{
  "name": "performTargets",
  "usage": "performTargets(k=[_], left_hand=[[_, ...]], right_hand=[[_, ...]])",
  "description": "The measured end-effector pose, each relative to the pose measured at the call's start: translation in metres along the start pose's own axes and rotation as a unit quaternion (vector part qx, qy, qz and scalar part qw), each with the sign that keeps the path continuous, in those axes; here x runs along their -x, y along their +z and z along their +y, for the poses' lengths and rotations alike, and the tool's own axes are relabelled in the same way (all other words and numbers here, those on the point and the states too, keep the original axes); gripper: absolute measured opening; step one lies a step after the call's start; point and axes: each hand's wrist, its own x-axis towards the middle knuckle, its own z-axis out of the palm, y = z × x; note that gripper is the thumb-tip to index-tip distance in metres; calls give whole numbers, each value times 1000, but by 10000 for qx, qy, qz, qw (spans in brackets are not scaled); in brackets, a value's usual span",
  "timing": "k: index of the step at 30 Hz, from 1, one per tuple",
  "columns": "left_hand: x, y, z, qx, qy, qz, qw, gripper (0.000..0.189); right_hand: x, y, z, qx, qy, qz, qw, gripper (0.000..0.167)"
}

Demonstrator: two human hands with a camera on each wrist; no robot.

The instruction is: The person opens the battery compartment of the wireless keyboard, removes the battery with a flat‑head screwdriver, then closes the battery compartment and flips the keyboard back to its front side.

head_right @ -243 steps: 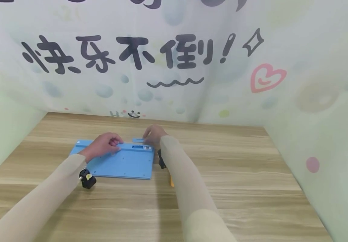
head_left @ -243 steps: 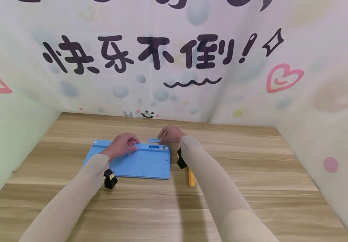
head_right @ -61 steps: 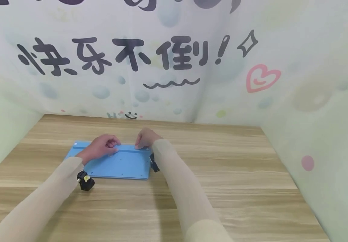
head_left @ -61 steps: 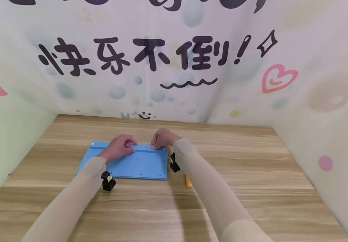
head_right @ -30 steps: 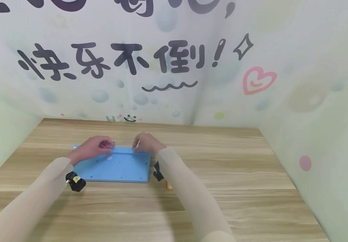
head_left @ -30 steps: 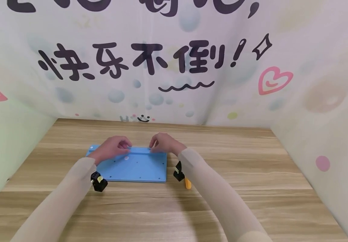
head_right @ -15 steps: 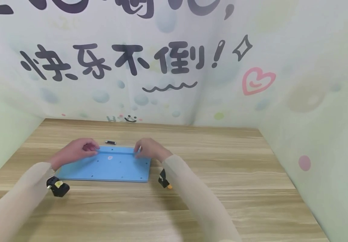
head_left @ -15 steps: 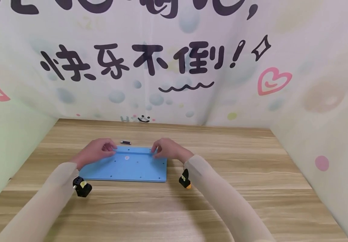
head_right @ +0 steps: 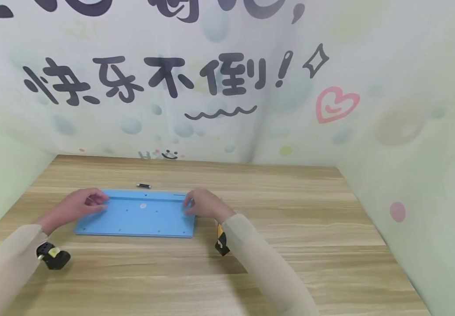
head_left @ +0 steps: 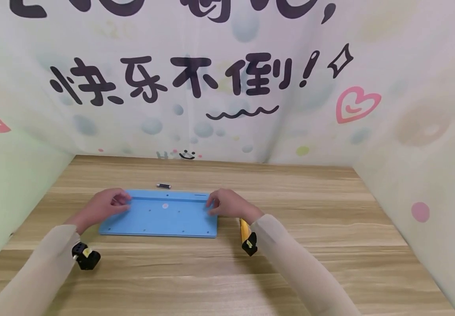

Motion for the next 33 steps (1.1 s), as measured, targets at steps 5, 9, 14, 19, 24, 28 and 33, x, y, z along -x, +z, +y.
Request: performTargets(k=[5,9,14,19,24,28,33], left_hand=[[8,-2,-7,-10,-112,39,9999,24],[13,-3,-17,2,-198,76,9998,28],[17,-4,-23,-13,-393,56,9992,32],[19,-3,-27,83,-543,-21,9985,35],[19,0,-29,222,-653,-47,9976,38],[18,1,-29,255,-727,-77,9970,40],[16,2,-29,297,-840,-27,9960,42]], right_hand=[[4,5,7,-49,207,77,9997,16],[4,9,12,-72,337,179,9992,15],[4,13,12,-163,493,237,9984,14],[3,16,11,-266,561,267,9977,16],[3,17,12,-409,718,378,9959,22],[2,20,14,-560,916,473,9931,24],[-1,24,13,-636,1026,522,9913,30]])
